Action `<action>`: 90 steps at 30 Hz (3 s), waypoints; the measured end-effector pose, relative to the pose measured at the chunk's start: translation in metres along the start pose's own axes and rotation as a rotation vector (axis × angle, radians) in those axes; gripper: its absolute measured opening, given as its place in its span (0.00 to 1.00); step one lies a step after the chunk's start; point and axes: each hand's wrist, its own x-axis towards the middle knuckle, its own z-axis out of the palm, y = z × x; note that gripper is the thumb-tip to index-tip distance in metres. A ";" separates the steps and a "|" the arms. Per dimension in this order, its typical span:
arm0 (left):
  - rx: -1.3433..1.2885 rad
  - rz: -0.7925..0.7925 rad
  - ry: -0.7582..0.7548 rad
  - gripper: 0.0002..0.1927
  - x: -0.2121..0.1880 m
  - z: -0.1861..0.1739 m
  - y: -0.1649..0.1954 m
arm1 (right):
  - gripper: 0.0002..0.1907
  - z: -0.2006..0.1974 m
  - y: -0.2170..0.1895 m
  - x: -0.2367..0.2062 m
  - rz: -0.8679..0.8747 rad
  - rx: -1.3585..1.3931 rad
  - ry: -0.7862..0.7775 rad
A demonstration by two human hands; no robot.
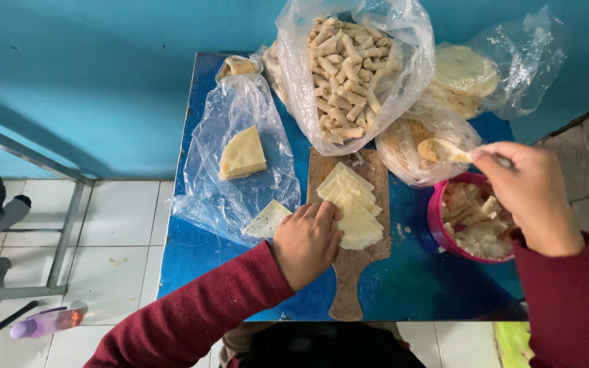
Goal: The person sits at a table and assembles rolled snacks. They place filling from a pink bowl onto thin wrapper pieces, fold and roll the wrappers by hand, sprinkle a powdery coating over the rolls using a spoon, and arrange the finished rolls in rows on a wooden board, with a bag of already rolled pieces nearby.
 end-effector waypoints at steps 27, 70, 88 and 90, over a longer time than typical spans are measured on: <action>-0.227 -0.039 0.094 0.14 -0.001 0.006 0.006 | 0.06 0.056 -0.041 -0.089 -0.590 0.032 -0.118; -0.329 0.049 0.098 0.14 -0.002 0.016 0.010 | 0.09 0.071 -0.057 -0.079 -0.556 -0.206 -0.213; -0.053 0.226 0.073 0.11 -0.006 0.012 0.009 | 0.08 0.086 -0.035 -0.079 -0.221 0.431 -0.523; -0.002 0.251 0.023 0.10 -0.007 0.012 0.008 | 0.09 0.086 -0.037 -0.080 -0.218 0.406 -0.524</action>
